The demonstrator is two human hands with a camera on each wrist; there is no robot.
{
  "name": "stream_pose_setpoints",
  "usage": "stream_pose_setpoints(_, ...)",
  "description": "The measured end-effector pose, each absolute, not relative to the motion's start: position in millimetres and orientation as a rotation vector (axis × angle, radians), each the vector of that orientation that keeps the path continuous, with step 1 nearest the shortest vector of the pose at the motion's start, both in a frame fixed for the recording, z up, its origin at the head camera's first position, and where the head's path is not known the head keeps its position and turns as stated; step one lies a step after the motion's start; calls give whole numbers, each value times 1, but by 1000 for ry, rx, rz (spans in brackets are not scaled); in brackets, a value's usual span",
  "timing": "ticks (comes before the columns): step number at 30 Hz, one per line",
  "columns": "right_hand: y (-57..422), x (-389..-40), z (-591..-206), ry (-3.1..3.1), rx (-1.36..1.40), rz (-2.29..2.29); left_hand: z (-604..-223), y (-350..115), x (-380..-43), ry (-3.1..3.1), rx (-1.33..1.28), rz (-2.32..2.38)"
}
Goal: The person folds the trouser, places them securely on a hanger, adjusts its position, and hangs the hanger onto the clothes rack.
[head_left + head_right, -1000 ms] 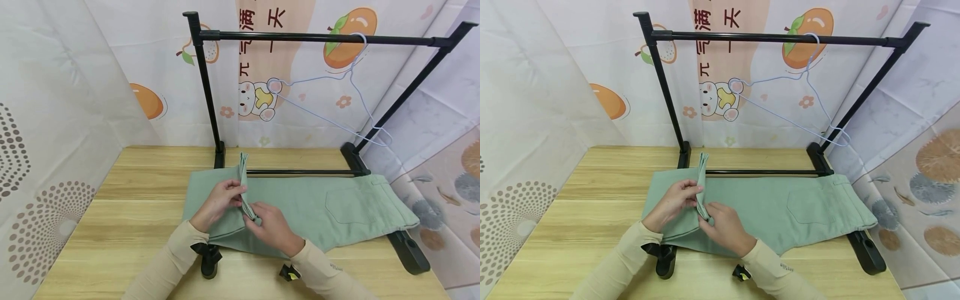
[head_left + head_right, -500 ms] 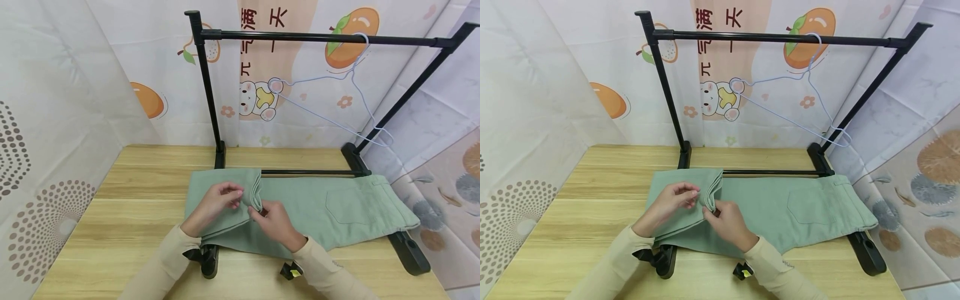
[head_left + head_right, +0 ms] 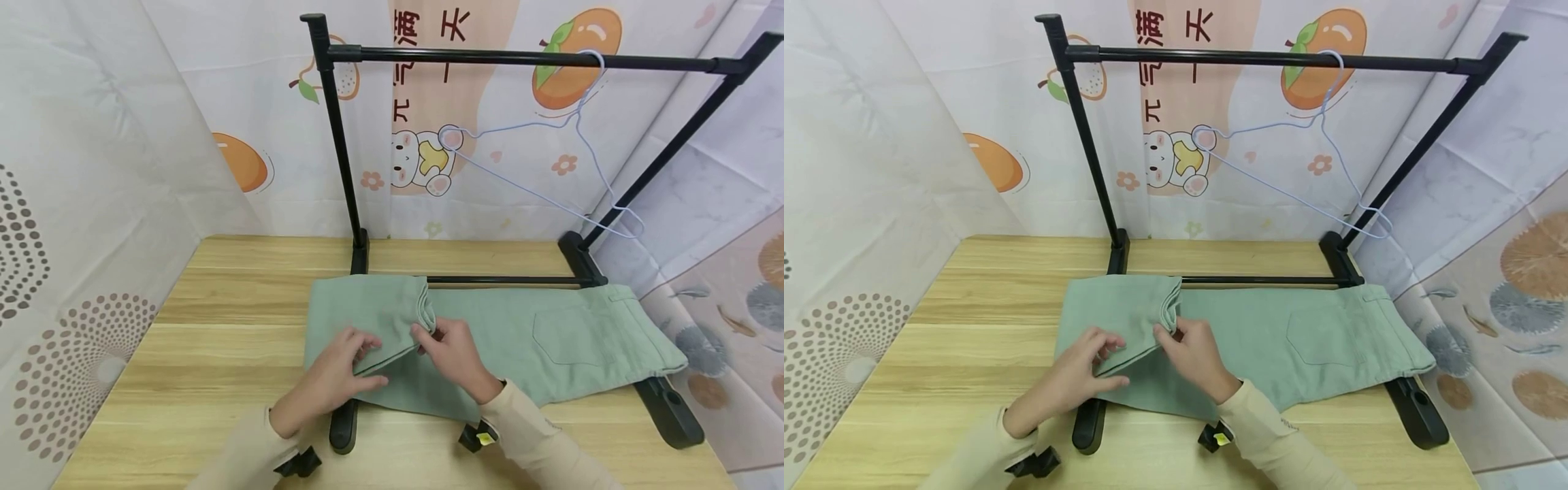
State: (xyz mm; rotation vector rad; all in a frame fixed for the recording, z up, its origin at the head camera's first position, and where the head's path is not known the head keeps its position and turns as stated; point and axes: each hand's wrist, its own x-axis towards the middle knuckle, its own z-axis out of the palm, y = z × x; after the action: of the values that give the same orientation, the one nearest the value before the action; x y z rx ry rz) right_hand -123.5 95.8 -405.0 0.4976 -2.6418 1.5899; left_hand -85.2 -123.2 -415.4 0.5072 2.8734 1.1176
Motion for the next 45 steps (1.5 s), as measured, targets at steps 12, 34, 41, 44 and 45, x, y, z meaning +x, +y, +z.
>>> stream_pose_setpoints(12,99,-132,-398,-2505,195,1737,-443,-149,-74,3405,478,583)
stream_pose_setpoints(34,113,-144,-392,-2404,74,1826,-445,-192,-66,3076,-85,698)
stream_pose_setpoints(41,106,-151,-384,-2437,129,1850,-427,-201,-73,3126,-157,861)
stream_pose_setpoints(44,100,-157,-381,-2418,176,1874,-420,-207,-75,3149,-198,881)
stream_pose_setpoints(45,97,-159,-380,-2411,192,1887,-418,-209,-75,3157,-217,882)
